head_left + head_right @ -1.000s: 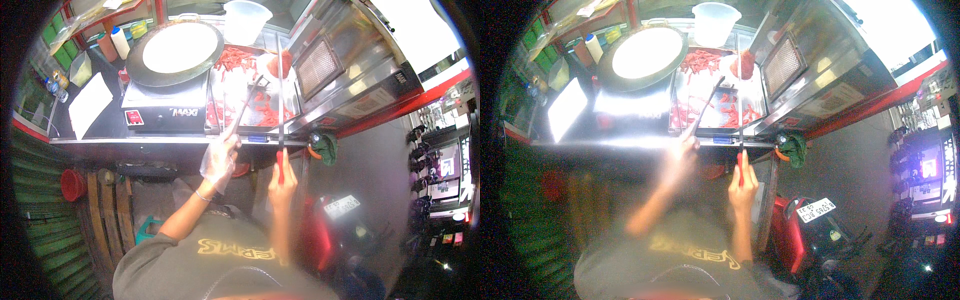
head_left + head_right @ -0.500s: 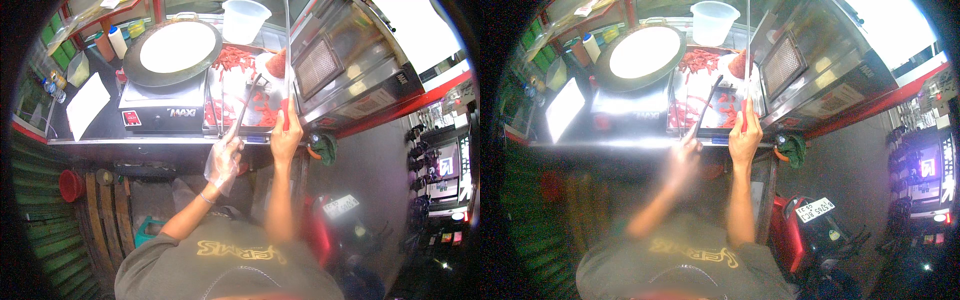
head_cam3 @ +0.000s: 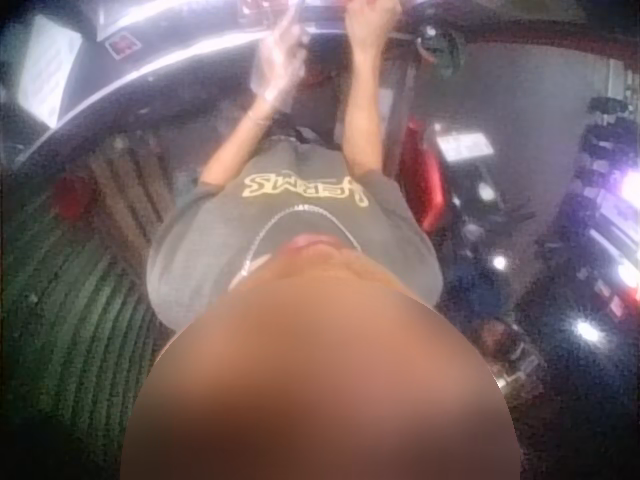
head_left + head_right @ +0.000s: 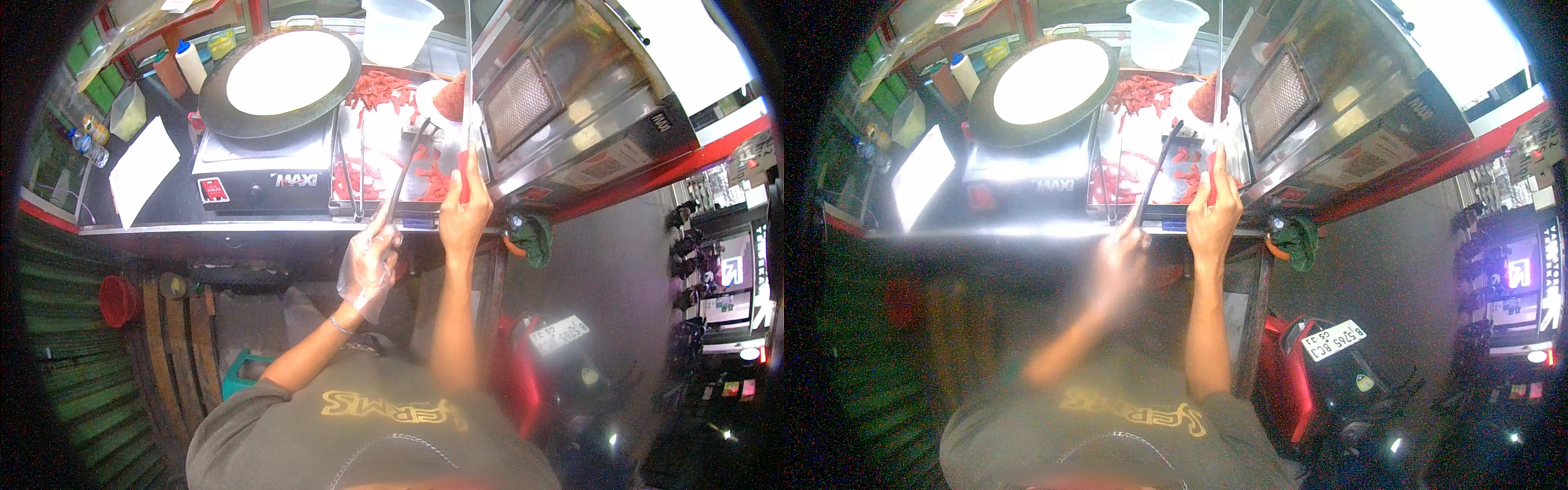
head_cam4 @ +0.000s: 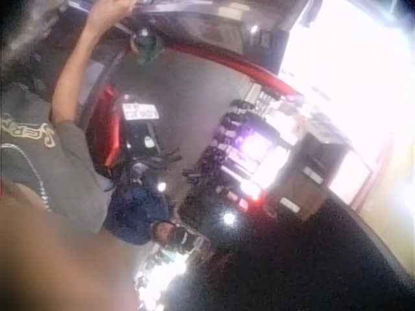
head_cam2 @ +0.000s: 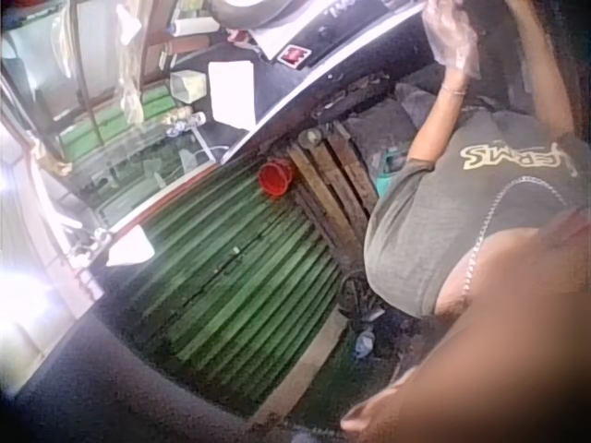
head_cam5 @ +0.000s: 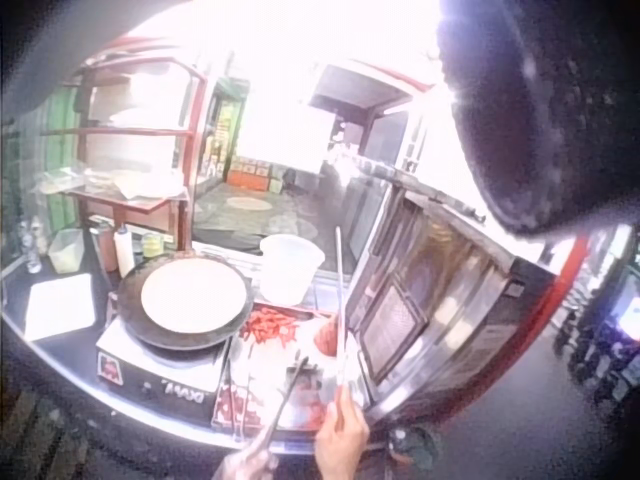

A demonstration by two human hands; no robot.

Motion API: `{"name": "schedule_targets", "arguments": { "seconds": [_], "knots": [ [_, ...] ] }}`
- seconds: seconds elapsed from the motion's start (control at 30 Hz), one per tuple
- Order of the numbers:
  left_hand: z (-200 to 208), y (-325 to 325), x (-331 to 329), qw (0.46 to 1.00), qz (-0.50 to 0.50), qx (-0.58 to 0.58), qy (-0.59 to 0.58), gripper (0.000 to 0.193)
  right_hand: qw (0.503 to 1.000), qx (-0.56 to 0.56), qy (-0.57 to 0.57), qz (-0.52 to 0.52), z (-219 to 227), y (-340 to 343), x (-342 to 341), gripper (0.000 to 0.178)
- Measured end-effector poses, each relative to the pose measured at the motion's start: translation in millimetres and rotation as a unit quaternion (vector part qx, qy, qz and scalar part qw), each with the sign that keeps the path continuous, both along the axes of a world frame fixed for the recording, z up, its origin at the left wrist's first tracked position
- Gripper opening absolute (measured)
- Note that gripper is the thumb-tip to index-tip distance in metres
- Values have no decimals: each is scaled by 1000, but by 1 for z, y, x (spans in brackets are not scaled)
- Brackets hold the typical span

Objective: The person assembles a taco by placing shredded lettuce, sliced meat, and sauces onto a tortilla, then folds and wraps it in paper. The person uses tongs to handle the meat and squeeze bottles to apply sauces.

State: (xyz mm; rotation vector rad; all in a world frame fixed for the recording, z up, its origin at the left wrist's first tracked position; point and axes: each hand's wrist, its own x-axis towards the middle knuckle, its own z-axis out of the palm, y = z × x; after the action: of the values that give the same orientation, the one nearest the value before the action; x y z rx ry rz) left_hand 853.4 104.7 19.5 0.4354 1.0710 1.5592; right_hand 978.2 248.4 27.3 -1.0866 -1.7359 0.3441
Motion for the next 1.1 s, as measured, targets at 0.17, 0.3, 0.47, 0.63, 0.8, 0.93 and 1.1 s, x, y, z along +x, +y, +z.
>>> {"name": "schedule_targets", "arguments": {
  "seconds": [0.17, 0.3, 0.47, 0.63, 0.8, 0.93, 1.1],
  "knots": [
    [-4, 2, 3, 1000, 9, 9, -1, 62, 997, -59, 36, 22, -1, 7, 4, 55],
    [-6, 8, -1, 1000, 2, 26, -4, 63, 999, 6, 26, 34, -9, -11, 9, 54],
    [-2, 11, -4, 1000, 16, 11, -15, 64, 999, -36, 5, 8, -31, -41, 19, 56],
    [1, 12, -1, 1000, 15, 12, -8, 64, 999, -51, -11, -3, -39, -45, 25, 58],
    [3, 24, -8, 999, 26, 16, -26, 62, 989, -143, 26, -19, -57, -71, 33, 59],
    [9, 27, -12, 999, 28, -7, -15, 62, 990, -131, 47, 13, -74, -67, 42, 60],
    [4, 45, -15, 999, 34, 9, 3, 67, 991, -102, 70, 44, -77, -86, 46, 61]
  ]
}}
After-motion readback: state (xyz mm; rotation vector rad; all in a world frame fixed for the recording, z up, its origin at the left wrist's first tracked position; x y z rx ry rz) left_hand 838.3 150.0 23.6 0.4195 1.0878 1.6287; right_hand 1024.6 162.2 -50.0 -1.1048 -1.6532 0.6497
